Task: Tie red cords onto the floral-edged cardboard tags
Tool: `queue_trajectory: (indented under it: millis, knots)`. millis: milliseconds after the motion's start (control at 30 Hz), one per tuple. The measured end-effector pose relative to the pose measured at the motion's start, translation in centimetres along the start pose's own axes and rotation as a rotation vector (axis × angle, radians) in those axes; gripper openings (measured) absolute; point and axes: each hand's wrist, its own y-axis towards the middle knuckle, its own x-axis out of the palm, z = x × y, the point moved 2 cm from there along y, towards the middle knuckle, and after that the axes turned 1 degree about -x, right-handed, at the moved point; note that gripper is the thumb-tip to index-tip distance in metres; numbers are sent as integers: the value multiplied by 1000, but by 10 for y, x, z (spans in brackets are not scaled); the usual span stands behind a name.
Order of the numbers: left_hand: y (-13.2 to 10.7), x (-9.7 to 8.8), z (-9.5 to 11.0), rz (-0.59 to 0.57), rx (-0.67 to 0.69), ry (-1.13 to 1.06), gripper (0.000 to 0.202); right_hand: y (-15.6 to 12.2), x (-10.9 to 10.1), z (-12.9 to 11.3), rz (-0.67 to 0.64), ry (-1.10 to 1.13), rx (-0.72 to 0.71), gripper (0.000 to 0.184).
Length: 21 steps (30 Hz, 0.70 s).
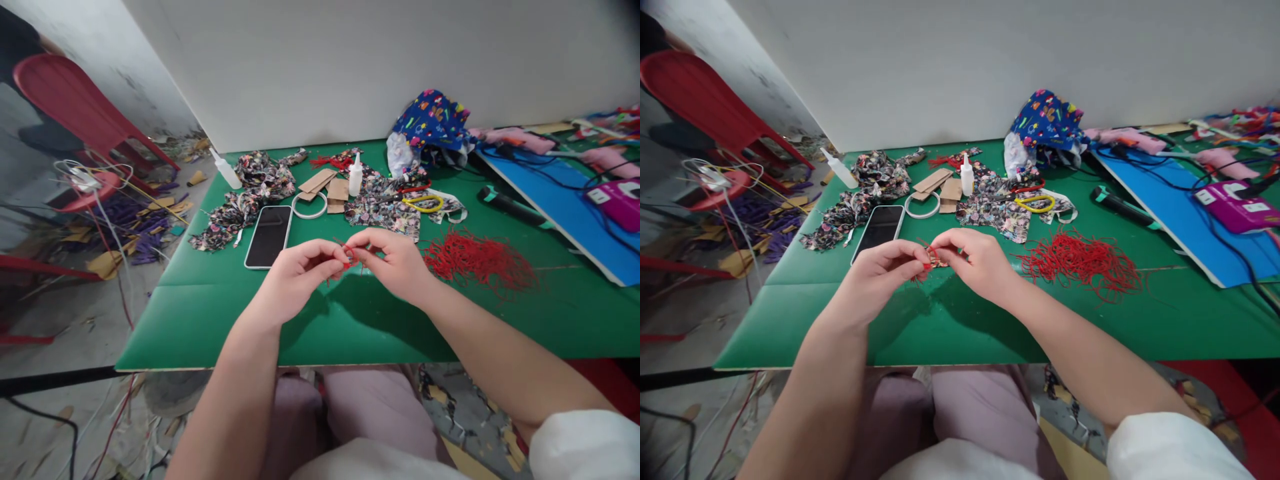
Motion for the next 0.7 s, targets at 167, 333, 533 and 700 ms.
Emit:
queue_trajectory:
  millis: [167, 333, 533, 700]
  knots:
    - [-5, -8, 11, -135, 220, 647, 18, 3, 2, 7, -195, -67, 39, 12]
    - [-4, -4, 3, -97, 274, 1015, 24, 3, 7, 11, -284, -118, 159, 12]
    - [0, 7, -4, -18, 294, 1154, 21, 2, 7, 14, -259, -34, 288, 16]
    - [2, 9, -7, 166, 341, 1166, 19, 1, 9, 16, -217, 210, 487, 23]
